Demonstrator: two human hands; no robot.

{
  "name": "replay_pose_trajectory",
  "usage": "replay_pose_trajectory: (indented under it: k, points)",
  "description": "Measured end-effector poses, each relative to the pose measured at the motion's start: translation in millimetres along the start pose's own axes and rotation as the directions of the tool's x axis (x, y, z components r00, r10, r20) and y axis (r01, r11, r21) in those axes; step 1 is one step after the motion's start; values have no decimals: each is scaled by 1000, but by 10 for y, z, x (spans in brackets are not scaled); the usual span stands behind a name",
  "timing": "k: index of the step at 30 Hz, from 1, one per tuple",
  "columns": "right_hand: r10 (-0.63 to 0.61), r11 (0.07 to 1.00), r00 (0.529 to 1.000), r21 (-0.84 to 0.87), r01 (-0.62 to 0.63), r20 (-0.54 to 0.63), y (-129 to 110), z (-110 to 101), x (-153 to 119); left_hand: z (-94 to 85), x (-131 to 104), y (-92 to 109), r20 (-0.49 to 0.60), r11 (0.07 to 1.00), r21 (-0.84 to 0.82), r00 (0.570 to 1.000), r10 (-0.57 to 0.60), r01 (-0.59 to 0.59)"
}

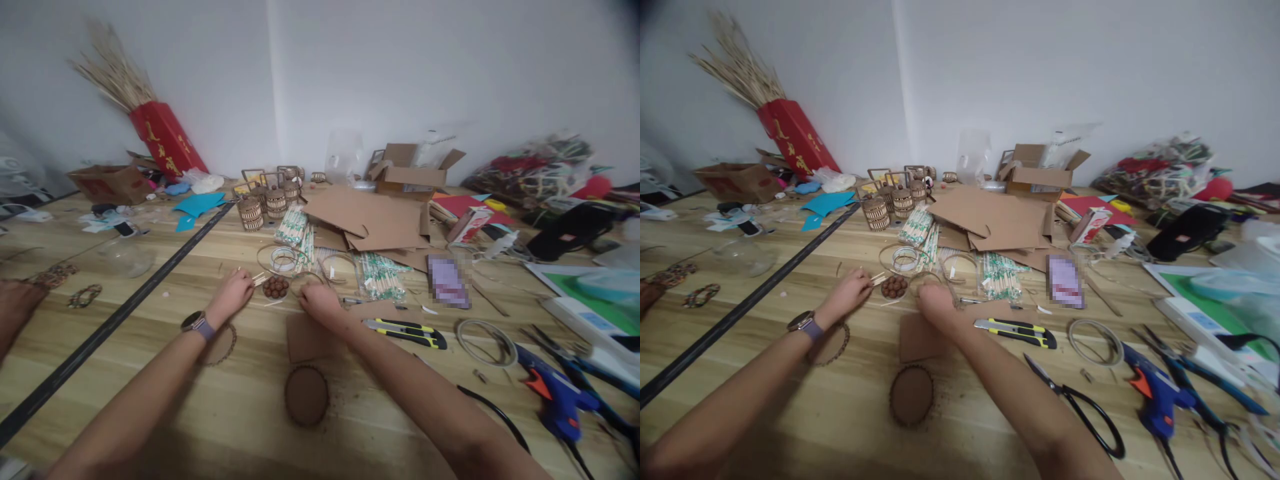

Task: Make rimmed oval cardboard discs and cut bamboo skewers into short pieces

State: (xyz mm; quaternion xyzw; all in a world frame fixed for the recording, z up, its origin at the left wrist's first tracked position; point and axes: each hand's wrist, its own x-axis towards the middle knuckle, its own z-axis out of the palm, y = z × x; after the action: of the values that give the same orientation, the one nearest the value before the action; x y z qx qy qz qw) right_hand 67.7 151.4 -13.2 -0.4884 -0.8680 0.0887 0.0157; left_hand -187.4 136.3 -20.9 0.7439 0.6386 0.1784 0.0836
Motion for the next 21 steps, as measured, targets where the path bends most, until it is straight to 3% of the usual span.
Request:
replay_pose_trajectory:
  k: [4,8,11,15,18,21]
  points:
    - [52,998,992,29,-49,-116,113,-85,-97,-173,11,55,-117,982,-144,984,-136,119]
    - [61,997,971,60,-48,-229,152,-323,-36,-224,140,238,-184,895,-379,928,-324,237]
    - [-10,996,963,81,33,-270,47,-477,146,-81,299,535,-119,763,-590,905,-408,266]
    - [-163,968,947,138,208,-278,-79,-528,328,107,537,835,42,543,-781,894,-447,309]
    - [-166,944,933,222,245,-320,-55,-580,247,61,764,796,117,399,-850,861,-494,344]
    - [-93,919,919,321,227,-384,-22,-788,-102,-71,999,632,150,290,-892,830,-537,348]
